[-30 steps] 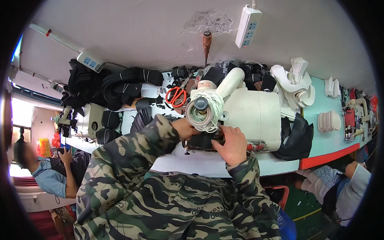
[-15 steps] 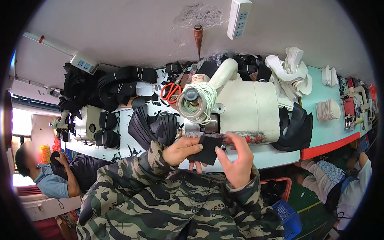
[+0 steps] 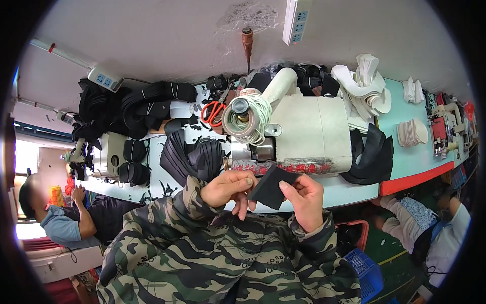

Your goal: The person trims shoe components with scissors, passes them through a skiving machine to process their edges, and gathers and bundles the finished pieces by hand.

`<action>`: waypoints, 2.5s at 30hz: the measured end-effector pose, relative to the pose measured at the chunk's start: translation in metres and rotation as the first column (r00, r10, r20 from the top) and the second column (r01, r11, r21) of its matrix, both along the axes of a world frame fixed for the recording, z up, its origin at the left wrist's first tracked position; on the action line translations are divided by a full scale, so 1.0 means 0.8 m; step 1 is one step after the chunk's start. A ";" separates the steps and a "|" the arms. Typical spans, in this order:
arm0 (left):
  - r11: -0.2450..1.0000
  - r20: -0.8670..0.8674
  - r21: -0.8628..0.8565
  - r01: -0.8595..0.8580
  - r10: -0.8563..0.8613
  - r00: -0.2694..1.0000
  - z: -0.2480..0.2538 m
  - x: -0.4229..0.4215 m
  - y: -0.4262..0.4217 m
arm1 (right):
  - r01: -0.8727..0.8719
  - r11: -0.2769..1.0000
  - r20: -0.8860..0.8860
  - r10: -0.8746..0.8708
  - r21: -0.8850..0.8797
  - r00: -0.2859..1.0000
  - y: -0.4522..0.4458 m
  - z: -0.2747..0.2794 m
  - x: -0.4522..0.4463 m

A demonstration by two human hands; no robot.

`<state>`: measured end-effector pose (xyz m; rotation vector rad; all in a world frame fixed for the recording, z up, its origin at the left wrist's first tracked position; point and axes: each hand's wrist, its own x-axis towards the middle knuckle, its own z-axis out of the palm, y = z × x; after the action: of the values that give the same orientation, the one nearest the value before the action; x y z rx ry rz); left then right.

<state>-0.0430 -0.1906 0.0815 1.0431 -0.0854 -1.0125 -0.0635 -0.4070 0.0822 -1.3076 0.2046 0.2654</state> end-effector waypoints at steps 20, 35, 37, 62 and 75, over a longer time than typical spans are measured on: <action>0.831 0.172 0.297 -0.470 0.438 0.882 -0.035 0.048 0.140 | -0.344 0.909 -0.010 0.352 -0.235 0.936 0.048 -0.039 -0.003; 0.044 0.591 0.807 -0.590 -0.095 0.801 -0.205 -0.017 0.178 | -0.505 0.840 -0.124 0.490 -0.196 0.863 0.053 -0.083 -0.014; 0.026 0.570 0.821 -0.570 -0.085 0.817 -0.183 -0.010 0.173 | -0.508 0.839 -0.136 0.490 -0.193 0.861 0.054 -0.081 -0.015; 0.085 0.621 0.778 -0.623 0.045 0.782 -0.195 -0.047 0.201 | -0.481 0.863 -0.158 0.458 -0.157 0.875 0.046 -0.093 -0.027; 0.756 0.386 0.622 0.205 -0.523 0.760 -0.054 0.082 0.063 | -0.371 0.927 -0.012 0.371 -0.055 0.929 0.057 -0.069 0.005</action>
<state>0.0225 -0.1402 0.0381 1.8993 -0.5242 -1.1069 -0.0598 -0.3616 0.0267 -1.3976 -0.0382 0.5861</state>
